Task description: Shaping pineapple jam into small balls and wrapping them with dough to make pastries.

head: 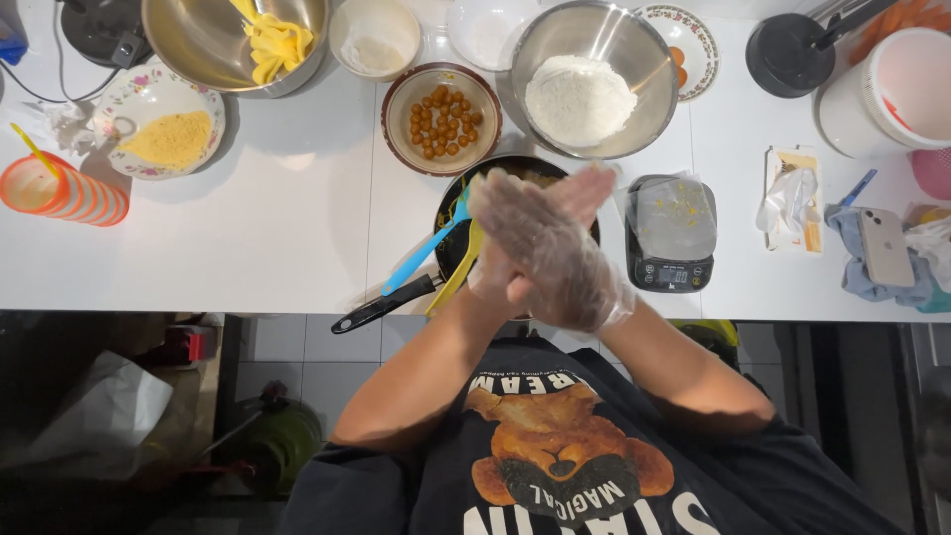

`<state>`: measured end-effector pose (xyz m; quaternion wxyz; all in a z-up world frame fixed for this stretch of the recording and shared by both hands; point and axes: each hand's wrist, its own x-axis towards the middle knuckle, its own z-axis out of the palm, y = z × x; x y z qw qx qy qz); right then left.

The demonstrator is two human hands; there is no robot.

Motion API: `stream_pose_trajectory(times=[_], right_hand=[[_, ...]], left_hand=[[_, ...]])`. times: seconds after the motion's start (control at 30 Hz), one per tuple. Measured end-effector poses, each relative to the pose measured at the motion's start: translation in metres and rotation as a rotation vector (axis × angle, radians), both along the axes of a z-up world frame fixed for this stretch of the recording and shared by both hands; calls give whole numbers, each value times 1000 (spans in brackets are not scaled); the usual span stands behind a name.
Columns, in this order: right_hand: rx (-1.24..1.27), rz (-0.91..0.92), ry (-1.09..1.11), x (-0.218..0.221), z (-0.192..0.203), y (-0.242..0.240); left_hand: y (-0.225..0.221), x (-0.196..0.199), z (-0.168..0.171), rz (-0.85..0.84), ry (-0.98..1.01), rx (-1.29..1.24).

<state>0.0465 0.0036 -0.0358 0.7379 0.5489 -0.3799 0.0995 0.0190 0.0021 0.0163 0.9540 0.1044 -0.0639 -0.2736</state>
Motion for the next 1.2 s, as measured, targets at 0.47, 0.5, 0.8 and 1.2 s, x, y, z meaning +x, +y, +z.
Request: stream_pose_trajectory(times=[0.47,0.5,0.8,1.2], right_hand=[[-1555,-1188,392,0,33,-76],[-1555,-1188,388,6,38,-80],[-2428,-1574,8,3,63,-103],[-2185,369,1135,-8,32,-52]], left_hand=[[21,23,-5,-31,-39,123],[15,16,4,-29,-41,122],[6,41,-55,64,48,-314],[23,33,-103,413,-426,722]])
